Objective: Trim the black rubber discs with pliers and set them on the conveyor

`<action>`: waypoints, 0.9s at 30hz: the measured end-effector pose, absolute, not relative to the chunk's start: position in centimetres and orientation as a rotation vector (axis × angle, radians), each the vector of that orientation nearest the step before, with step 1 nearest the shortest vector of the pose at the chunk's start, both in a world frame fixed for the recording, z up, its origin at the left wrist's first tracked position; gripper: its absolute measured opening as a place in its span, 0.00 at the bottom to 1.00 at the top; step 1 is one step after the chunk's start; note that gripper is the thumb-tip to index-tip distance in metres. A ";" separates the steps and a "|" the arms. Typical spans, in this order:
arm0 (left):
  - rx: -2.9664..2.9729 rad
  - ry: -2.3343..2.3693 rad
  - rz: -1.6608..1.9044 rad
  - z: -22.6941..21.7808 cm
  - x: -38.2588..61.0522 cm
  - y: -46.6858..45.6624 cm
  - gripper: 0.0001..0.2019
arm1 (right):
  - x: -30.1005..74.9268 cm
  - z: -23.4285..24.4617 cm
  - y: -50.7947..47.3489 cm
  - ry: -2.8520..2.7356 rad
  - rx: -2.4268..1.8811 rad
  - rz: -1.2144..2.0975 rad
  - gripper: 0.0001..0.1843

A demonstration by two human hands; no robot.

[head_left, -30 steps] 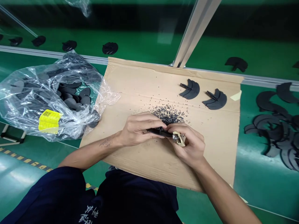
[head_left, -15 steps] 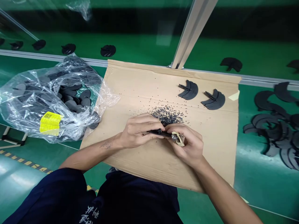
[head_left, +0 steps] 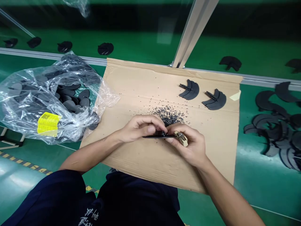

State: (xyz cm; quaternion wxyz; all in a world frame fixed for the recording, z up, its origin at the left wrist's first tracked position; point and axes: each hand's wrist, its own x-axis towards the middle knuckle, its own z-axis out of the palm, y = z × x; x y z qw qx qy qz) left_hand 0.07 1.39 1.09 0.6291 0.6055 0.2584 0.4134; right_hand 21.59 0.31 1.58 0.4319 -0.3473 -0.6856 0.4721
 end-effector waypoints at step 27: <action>1.738 0.944 1.239 0.3 1.0 1.0 0.10 | 23.3 1.4 1.7 -2.010 -1.046 0.587 0.07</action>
